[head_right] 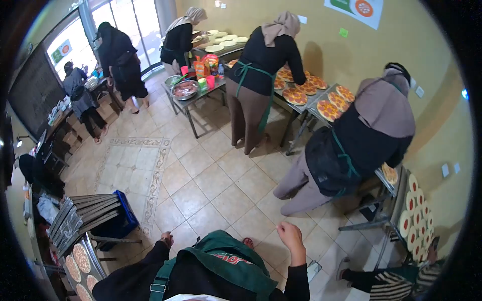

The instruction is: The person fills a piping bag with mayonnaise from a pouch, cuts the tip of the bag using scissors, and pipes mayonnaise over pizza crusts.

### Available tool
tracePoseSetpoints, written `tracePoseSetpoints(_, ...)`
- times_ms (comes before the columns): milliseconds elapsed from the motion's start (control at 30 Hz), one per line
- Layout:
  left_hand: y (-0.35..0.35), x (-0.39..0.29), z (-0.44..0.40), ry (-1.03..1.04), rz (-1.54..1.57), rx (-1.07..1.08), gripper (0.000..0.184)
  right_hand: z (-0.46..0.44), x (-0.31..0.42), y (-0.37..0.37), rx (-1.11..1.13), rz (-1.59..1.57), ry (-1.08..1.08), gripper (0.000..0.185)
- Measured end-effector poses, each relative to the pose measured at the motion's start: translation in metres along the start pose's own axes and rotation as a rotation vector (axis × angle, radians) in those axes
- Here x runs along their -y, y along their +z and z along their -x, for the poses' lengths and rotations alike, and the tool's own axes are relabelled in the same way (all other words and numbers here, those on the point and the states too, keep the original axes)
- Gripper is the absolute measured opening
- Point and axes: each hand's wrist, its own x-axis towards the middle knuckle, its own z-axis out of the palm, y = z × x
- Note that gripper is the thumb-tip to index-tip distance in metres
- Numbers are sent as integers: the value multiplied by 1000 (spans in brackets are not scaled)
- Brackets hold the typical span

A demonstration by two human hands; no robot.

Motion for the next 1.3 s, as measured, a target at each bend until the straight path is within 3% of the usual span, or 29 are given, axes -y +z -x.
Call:
tracePoseSetpoints(33, -2, 15, 7, -260, 510, -66, 18, -22, 22, -1, -30, 50, -87, 20)
tracePoseSetpoints(67, -2, 31, 17, -218, 507, -206, 19, -46, 42, 1, 11, -36, -123, 22)
tracePoseSetpoints(100, -10, 43, 30, -63, 360, -152, 19, -68, 63, 6, 49, -122, -158, 24)
tracePoseSetpoints(133, -22, 52, 46, -130, 488, -26, 18, -88, 81, 13, 86, -210, -191, 26)
tracePoseSetpoints(233, -15, 65, 71, -80, 192, -59, 17, -146, 111, 68, 309, -262, -235, 30)
tracePoseSetpoints(300, -9, 69, 70, -50, -74, -77, 17, -178, 130, 108, 493, -137, -296, 31)
tracePoseSetpoints(433, -34, 54, 23, -32, -362, -87, 21, -229, 185, 171, 798, 15, -412, 33)
tracePoseSetpoints(500, -62, 41, -18, 13, -478, -113, 24, -256, 215, 193, 849, 54, -369, 35)
tracePoseSetpoints(600, -109, 2, -110, 260, -761, -215, 30, -307, 259, 197, 827, -17, -317, 36)
tracePoseSetpoints(633, -120, -14, -145, 421, -932, -349, 32, -325, 272, 196, 803, -65, -302, 36)
tracePoseSetpoints(667, -139, -43, -175, 150, -370, -197, 30, -344, 278, 196, 780, -74, -291, 37)
tracePoseSetpoints(700, -149, -82, -209, -163, 411, -180, 27, -367, 280, 196, 753, -84, -283, 37)
tracePoseSetpoints(767, -162, -155, -262, -180, 786, -194, 23, -414, 277, 193, 677, -136, -317, 38)
tracePoseSetpoints(900, -164, -300, -320, -27, 693, -104, 24, -518, 279, 165, 531, -7, -150, 37)
tracePoseSetpoints(1033, -143, -339, -344, 26, 690, -63, 28, -637, 313, 143, 513, 127, -170, 37)
tracePoseSetpoints(1067, -131, -329, -355, 11, 831, -45, 27, -664, 326, 140, 515, 176, -175, 36)
tracePoseSetpoints(1133, -119, -332, -353, -303, 857, 23, 29, -719, 355, 140, 496, 142, -262, 36)
tracePoseSetpoints(1167, -122, -310, -361, -291, 1110, 415, 33, -745, 371, 142, 477, 126, -306, 36)
tracePoseSetpoints(1200, -97, -312, -358, -298, 890, 204, 34, -769, 386, 146, 479, 146, -339, 36)
tracePoseSetpoints(1300, -99, -309, -336, -145, -30, 86, 32, -826, 430, 166, 524, 170, -408, 37)
